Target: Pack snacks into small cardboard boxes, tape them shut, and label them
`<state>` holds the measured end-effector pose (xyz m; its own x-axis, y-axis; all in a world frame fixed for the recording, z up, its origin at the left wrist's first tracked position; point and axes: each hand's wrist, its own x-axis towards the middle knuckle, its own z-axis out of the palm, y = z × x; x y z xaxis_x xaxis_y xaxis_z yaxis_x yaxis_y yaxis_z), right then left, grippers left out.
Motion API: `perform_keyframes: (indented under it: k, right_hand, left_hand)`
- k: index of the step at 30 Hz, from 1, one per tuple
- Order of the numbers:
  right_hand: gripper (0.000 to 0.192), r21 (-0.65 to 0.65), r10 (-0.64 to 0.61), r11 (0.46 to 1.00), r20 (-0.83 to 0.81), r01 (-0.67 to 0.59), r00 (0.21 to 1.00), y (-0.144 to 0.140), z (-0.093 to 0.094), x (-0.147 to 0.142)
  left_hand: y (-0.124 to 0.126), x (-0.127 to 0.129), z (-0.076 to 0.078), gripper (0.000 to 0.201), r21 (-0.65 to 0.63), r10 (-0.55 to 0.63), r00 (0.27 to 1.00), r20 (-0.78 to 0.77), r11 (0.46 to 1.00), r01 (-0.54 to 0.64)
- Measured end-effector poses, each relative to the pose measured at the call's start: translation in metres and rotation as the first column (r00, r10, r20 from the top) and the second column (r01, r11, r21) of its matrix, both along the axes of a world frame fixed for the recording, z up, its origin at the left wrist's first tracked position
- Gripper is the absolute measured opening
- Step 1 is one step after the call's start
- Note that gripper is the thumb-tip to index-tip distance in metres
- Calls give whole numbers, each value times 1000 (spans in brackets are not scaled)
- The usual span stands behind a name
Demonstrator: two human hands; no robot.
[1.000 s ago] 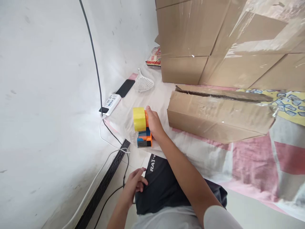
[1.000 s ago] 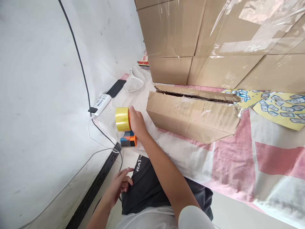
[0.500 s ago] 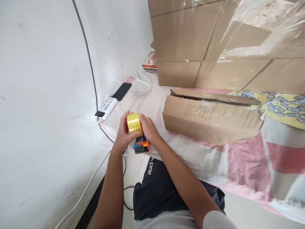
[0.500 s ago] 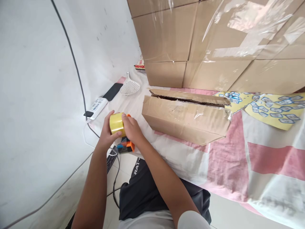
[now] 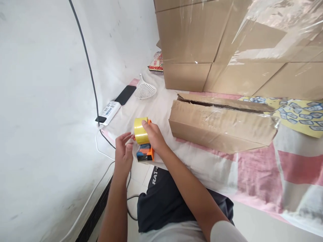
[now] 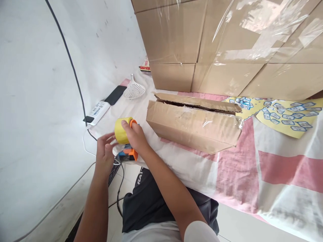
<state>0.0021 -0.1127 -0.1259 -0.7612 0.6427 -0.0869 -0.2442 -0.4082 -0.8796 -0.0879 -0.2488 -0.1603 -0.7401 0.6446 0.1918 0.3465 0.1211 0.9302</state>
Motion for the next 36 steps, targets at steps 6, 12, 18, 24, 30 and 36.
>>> perform_keyframes:
  k: [6,12,18,24,30,36]
  right_hand:
    - [40,70,37,997,-50,-33,998,-7,0,0]
    - [33,123,17,992,-21,-15,1000,-9,-2,-2]
    - [31,108,-19,994,-14,20,1000,-9,2,-3]
    - [41,73,-29,997,-22,30,999,-7,5,-2]
    - [40,92,-45,995,-26,47,999,-9,5,-1]
    - [40,106,-62,992,0,61,998,-9,4,-2]
  left_hand:
    - [-45,51,-18,48,-202,108,954,278,978,-52]
    - [-48,66,-9,37,-202,49,915,400,979,36]
    - [-53,77,-1,46,-158,73,868,492,987,7]
    - [-48,78,-1,53,-135,-44,806,591,979,153]
    - [-59,71,-11,42,-132,-76,876,477,979,156]
    - [-68,67,-15,33,-177,-84,899,429,969,175]
